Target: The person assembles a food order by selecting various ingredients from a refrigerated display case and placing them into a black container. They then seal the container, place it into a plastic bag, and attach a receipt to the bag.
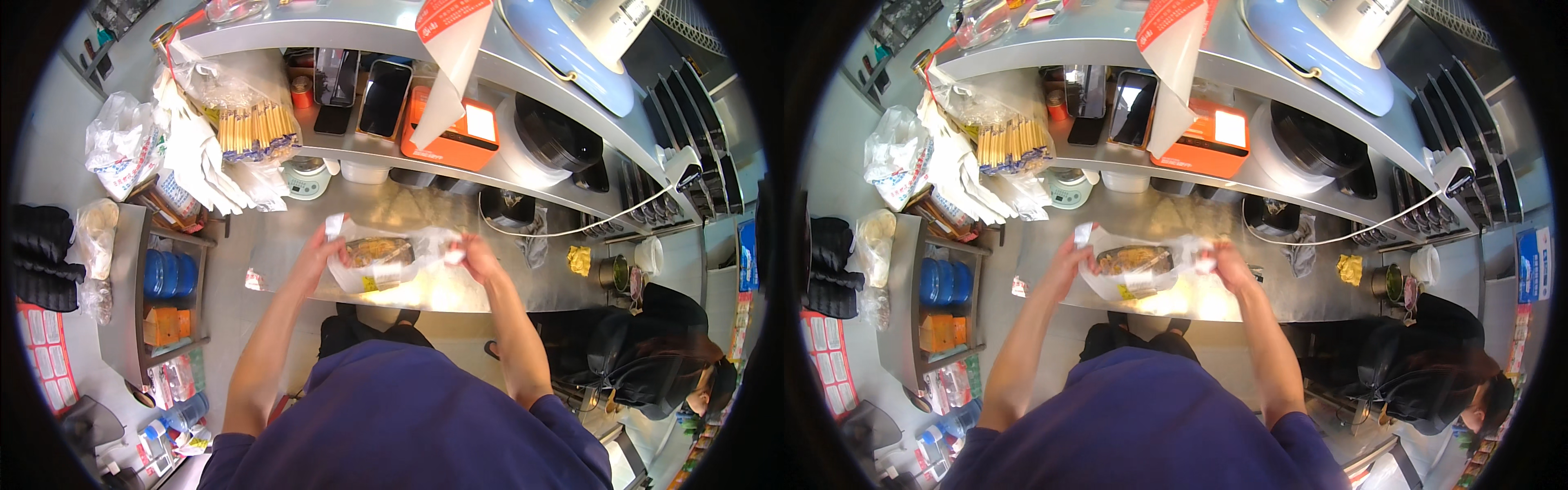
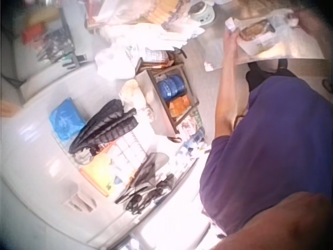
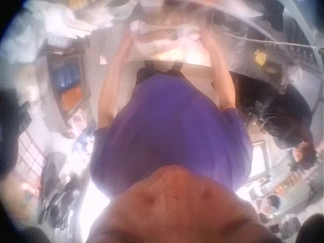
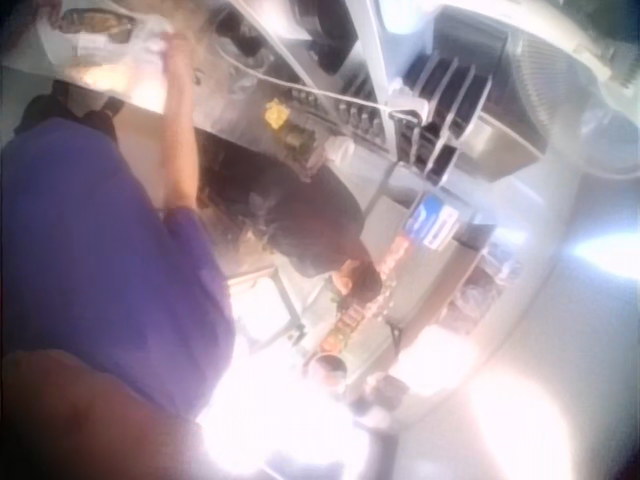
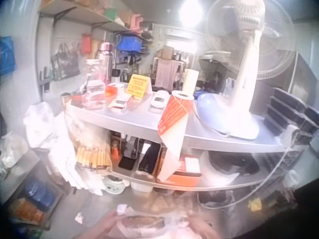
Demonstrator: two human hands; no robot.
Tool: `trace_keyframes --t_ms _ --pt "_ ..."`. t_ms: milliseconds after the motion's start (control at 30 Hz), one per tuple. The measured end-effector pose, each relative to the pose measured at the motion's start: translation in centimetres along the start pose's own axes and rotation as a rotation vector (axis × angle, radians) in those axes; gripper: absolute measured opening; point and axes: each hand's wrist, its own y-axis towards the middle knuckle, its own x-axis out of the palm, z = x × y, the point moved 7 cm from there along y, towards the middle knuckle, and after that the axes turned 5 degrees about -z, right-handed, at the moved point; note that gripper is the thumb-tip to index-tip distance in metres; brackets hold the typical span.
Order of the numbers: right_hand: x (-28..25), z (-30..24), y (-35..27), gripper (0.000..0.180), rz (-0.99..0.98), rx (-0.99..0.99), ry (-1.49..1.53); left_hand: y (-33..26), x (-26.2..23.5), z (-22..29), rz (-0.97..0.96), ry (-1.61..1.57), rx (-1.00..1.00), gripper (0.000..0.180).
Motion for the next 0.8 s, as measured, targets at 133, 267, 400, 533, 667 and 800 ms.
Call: trace_keyframes --t_ms 133,267,400,533,667,800 --pt "4.9 -6.5 -2.8 0.045 -0.309 -0.268 1.049 1.3 1.1 0.9 -0.094 -0.085 0.026 0.056" --pt "5.3 -5.5 -4.2 0.046 -0.349 -0.306 0.89 0.1 1.0 -0.2 -0.076 -0.017 -0.047 0.054" --pt "7.2 -5.0 -2.0 0.048 -0.274 -0.225 -0.193 1.9 1.7 -0.7 -0.072 0.021 0.015 0.046" --pt "10.2 -1.8 -1.2 0.07 -0.388 -0.071 -0.677 2.8 2.7 -0.1 -0.082 0.064 -0.001 0.049" --pt "9.2 -3.8 -0.3 0.05 -0.15 -0.193 -0.143 3.8 6.4 -1.8 -0.232 0.226 0.007 0.042" --pt "9.5 -4.4 1.2 0.029 0.027 -0.17 -0.003 5.9 8.8 -3.7 -0.263 0.348 -0.001 0.033"
